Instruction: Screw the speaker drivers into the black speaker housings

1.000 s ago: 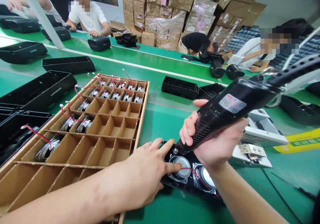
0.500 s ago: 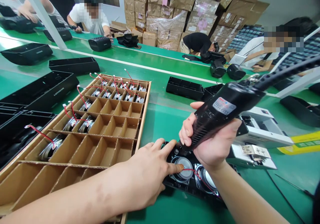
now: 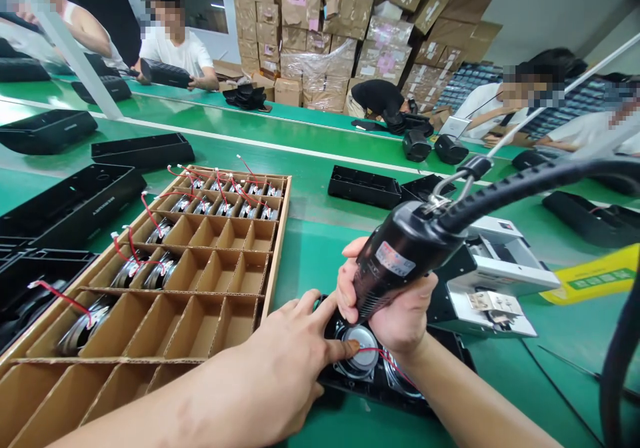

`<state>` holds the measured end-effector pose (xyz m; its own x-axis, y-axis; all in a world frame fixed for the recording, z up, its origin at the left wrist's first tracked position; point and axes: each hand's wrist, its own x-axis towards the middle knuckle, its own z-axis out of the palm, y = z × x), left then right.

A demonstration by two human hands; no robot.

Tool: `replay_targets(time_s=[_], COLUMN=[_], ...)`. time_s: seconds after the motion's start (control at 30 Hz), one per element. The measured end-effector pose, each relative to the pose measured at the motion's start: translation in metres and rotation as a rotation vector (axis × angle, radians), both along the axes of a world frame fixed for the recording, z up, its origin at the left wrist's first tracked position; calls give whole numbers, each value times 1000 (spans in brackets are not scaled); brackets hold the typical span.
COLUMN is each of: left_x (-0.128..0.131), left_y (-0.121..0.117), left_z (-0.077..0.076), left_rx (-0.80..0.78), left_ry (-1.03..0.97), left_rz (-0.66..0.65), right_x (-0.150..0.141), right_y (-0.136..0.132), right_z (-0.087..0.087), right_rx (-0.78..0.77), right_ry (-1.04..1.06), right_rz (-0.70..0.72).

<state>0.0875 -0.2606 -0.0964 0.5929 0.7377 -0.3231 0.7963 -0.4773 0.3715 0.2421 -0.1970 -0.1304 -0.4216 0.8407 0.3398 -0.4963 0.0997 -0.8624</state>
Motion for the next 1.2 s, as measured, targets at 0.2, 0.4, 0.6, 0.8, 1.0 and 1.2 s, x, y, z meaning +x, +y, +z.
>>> replay_targets(time_s=[0.2, 0.4, 0.6, 0.8, 1.0, 1.2], left_x=[0, 3, 4, 10, 57, 66], left_y=[-2, 4, 7, 8, 28, 27], left_z=[-2, -5, -10, -9, -36, -62], left_rx=[13, 11, 22, 194, 179, 345], left_ry=[-4, 13, 35, -29, -31, -134], left_rz=[18, 19, 2, -133, -360, -313], right_x=[3, 0, 27, 112, 174, 191], right_y=[2, 3, 0, -6, -3, 14], right_z=[-7, -12, 37, 87, 77, 58], right_rx=[20, 62, 80, 262, 415, 432], right_ry=[6, 48, 140, 50, -9, -37], right_rz=[38, 47, -113, -574, -916, -1020])
